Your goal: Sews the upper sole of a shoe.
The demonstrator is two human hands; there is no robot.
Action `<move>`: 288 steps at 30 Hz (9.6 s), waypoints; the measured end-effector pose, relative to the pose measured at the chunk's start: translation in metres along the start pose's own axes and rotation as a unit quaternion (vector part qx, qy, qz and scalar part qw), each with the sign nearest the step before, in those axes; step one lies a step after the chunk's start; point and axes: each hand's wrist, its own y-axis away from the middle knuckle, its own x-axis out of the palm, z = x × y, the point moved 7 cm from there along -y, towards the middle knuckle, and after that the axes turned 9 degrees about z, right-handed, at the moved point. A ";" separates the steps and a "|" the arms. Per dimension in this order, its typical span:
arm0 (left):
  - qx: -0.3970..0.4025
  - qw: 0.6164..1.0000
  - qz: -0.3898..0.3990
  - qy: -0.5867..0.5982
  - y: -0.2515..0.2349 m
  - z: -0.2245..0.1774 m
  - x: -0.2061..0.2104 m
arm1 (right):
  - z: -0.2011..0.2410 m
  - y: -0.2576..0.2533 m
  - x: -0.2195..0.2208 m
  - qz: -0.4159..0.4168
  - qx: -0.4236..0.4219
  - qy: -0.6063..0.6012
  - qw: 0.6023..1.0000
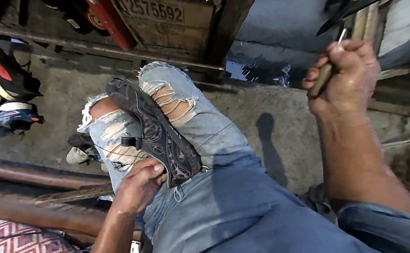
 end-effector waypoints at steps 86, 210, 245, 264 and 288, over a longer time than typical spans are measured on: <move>0.047 0.970 -0.122 -0.205 -0.010 0.000 0.024 | 0.016 0.134 0.221 0.664 -0.290 0.371 0.580; 0.010 0.942 -0.090 -0.322 -0.004 -0.019 0.029 | 0.034 0.129 0.191 0.550 -0.287 0.396 0.677; -0.006 0.850 -0.131 -0.511 0.028 -0.043 -0.005 | 0.002 0.138 0.216 0.610 -0.120 0.357 0.697; 0.102 0.974 -0.185 0.082 0.026 -0.042 -0.041 | -0.003 0.136 0.221 0.643 -0.122 0.370 0.659; 0.002 0.949 -0.164 -0.269 0.008 -0.032 0.021 | 0.013 0.127 0.178 0.579 -0.074 0.206 0.786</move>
